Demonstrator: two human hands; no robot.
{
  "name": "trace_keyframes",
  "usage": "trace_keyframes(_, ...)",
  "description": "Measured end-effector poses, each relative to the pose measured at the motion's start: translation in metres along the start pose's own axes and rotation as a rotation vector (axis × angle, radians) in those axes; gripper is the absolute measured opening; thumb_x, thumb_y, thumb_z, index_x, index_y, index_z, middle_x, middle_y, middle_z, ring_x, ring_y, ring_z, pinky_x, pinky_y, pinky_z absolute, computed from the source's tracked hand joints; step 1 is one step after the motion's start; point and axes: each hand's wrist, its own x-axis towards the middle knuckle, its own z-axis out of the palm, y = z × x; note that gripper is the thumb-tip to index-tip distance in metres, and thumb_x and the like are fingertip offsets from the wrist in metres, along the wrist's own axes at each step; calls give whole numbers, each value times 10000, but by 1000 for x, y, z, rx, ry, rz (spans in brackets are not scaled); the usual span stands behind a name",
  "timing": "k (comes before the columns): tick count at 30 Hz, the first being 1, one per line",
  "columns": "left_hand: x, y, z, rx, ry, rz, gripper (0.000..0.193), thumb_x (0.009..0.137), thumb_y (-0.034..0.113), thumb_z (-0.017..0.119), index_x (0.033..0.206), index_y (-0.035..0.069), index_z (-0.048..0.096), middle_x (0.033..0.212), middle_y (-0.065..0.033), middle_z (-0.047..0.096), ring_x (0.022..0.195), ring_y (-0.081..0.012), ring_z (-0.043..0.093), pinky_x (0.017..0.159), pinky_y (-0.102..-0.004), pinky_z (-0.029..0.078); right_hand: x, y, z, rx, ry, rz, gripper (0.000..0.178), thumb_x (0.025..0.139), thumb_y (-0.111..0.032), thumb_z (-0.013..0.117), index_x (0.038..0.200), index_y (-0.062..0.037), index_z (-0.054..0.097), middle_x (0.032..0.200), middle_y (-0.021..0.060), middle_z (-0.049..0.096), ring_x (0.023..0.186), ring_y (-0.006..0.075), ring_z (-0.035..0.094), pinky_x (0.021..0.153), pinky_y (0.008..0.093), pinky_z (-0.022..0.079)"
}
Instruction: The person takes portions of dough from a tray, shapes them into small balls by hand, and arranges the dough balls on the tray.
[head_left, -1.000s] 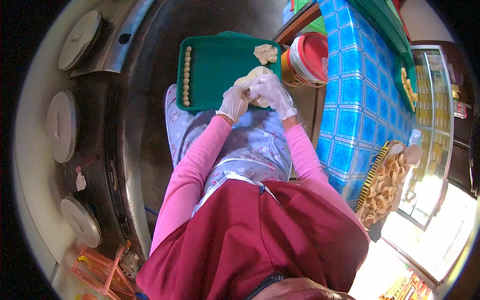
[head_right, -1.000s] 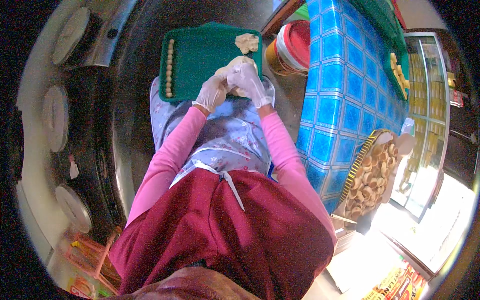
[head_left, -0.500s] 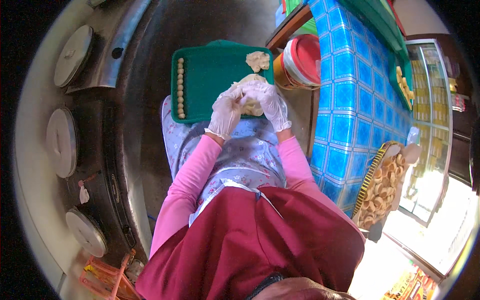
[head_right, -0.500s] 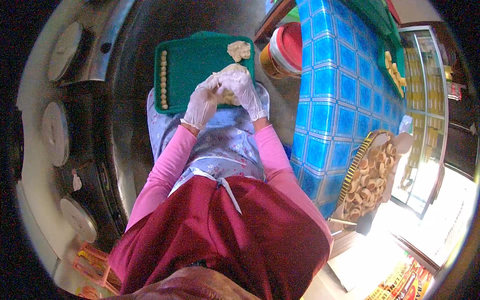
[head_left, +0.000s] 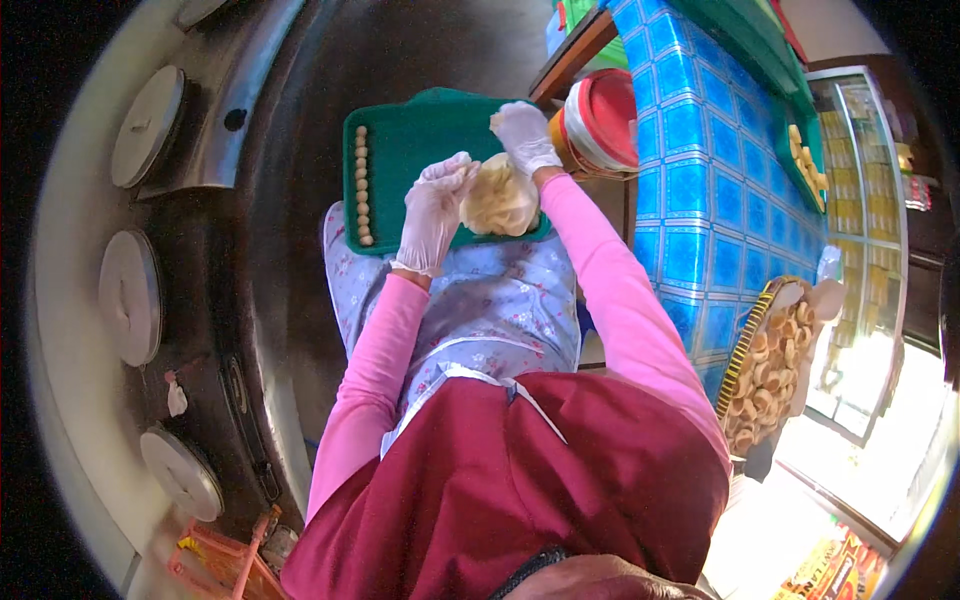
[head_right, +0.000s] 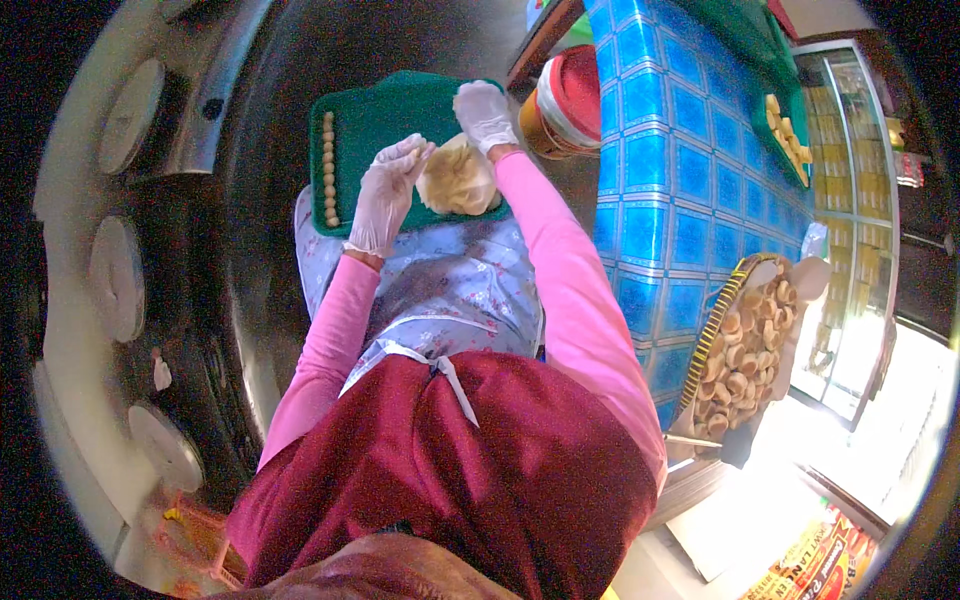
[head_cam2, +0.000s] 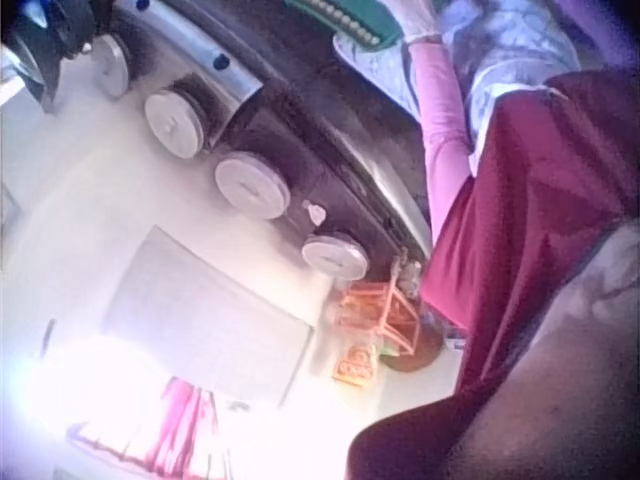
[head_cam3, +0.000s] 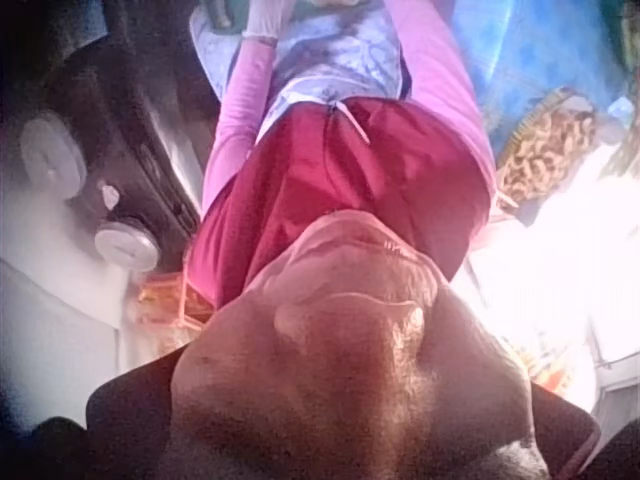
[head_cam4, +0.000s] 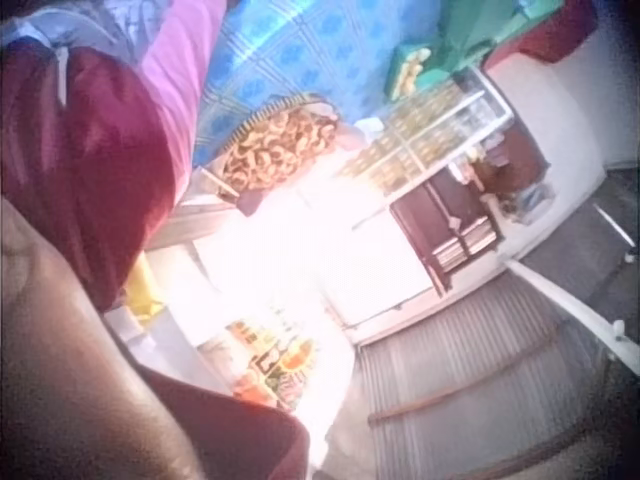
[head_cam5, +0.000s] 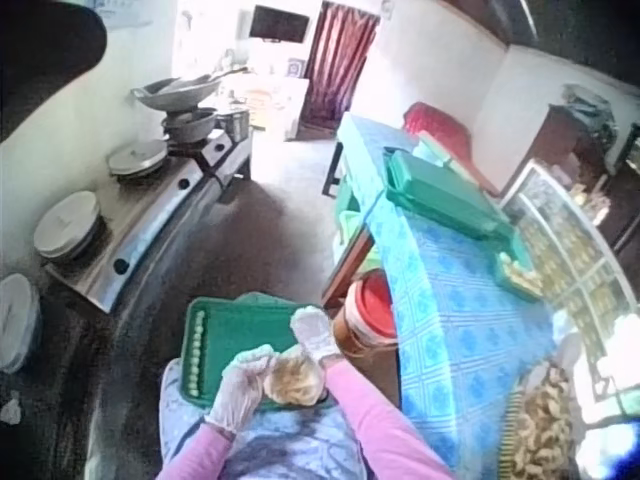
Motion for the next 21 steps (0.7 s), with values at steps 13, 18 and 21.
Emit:
trace_keyframes(13,5,-12,-2,375,-8,-33,216,915,-20,607,1126,-65,624,1082,-126,665,950,-196,666,882,-295,548,-83,-59,-91,1870,-203,731,128,851,-137,715,889,-15,705,796,30,663,679,103,612,601,247,488)
trace_keyframes(18,-6,-1,13,527,-56,-39,278,930,1,584,1191,-97,585,1177,-153,645,1047,-216,645,926,-321,544,-88,-67,-88,1713,-66,743,92,850,-111,701,835,-20,711,810,31,675,710,115,630,630,261,501)
trace_keyframes(21,-9,5,27,638,-103,9,359,918,19,601,1259,-83,562,1208,-147,638,1061,-207,636,925,-314,541,-82,-69,-106,1633,48,611,92,824,-104,694,808,-15,713,825,48,685,734,139,647,660,280,518)
